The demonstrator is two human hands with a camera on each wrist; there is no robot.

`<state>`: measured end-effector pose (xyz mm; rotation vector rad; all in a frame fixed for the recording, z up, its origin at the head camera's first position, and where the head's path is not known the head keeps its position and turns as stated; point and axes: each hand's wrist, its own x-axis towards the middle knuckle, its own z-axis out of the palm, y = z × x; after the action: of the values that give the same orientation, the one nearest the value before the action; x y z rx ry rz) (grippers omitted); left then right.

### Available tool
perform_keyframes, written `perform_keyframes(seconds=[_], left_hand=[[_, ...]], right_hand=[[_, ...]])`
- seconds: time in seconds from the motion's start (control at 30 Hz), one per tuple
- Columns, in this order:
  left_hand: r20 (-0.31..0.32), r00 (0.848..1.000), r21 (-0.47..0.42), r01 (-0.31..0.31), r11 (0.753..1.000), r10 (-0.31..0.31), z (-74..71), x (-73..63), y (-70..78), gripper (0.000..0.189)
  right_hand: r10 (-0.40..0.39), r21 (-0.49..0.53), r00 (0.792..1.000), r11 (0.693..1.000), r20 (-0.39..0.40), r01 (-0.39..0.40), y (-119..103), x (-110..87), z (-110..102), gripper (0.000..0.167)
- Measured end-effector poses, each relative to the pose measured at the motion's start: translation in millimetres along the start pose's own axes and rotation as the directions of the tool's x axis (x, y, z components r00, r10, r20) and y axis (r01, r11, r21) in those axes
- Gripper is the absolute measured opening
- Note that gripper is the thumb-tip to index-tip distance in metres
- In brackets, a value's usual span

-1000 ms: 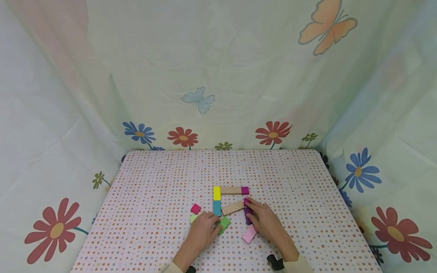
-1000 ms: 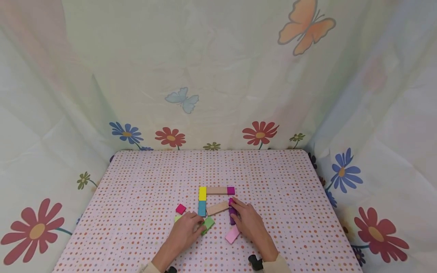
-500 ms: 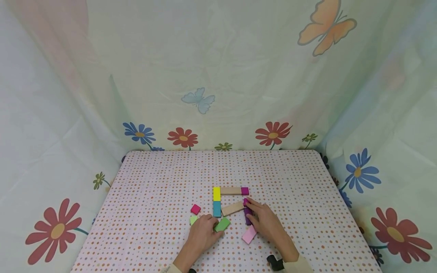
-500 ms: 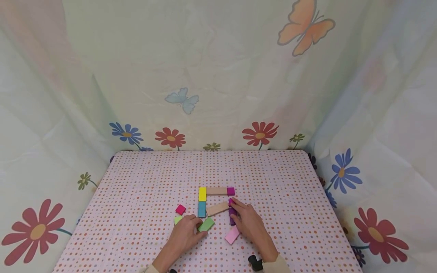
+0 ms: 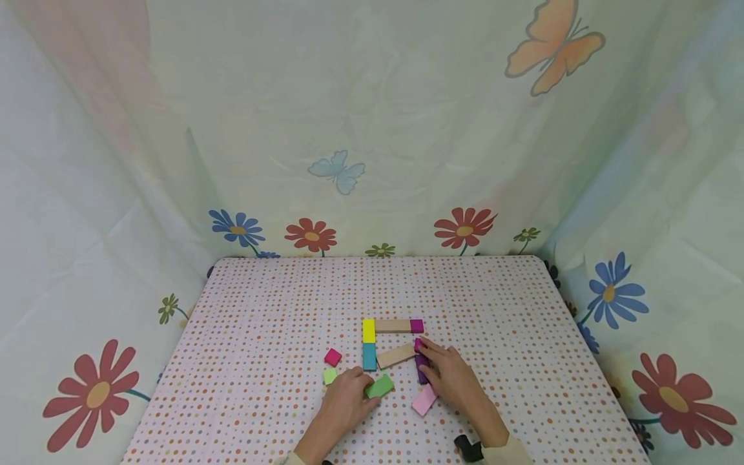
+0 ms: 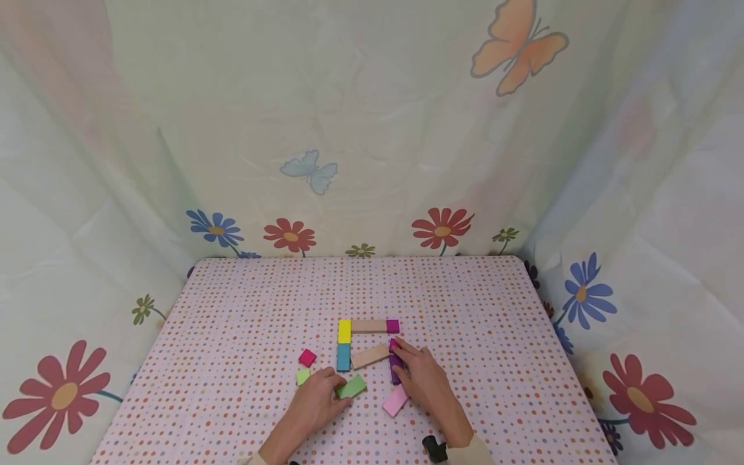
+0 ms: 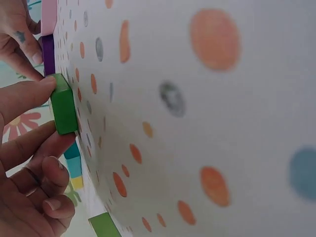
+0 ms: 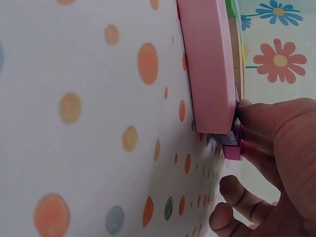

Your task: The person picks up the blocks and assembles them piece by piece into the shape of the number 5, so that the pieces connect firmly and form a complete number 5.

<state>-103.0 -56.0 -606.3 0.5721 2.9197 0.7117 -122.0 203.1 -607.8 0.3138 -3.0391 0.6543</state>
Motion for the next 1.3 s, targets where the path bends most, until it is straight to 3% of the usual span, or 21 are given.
perform_keyframes(seconds=[0.27, 0.63, 0.9, 1.3], left_hand=[[0.029, 0.996, 0.019, -0.085, 0.996, 0.084, 1.8, -3.4, -0.6, 0.033], [0.101, 0.976, 0.004, -0.192, 0.981, 0.19, 5.4, -9.1, 1.3, 0.032], [0.086, 0.963, 0.009, -0.257, 0.966, 0.255, 10.1, -11.1, 2.9, 0.03], [0.099, 0.96, 0.008, -0.266, 0.964, 0.264, 13.5, -13.1, 10.3, 0.032]], right_hand=[[-0.006, -0.025, 1.0, 1.0, -0.008, 0.006, 2, 1.4, 0, 0.047], [0.016, -0.008, 1.0, 1.0, 0.02, -0.015, 3, 2.3, 0, 0.047], [0.011, -0.015, 1.0, 1.0, 0.017, -0.011, 5, 2.2, 1, 0.048], [0.014, 0.006, 1.0, 1.0, 0.019, -0.014, 3, 1.5, 3, 0.048]])
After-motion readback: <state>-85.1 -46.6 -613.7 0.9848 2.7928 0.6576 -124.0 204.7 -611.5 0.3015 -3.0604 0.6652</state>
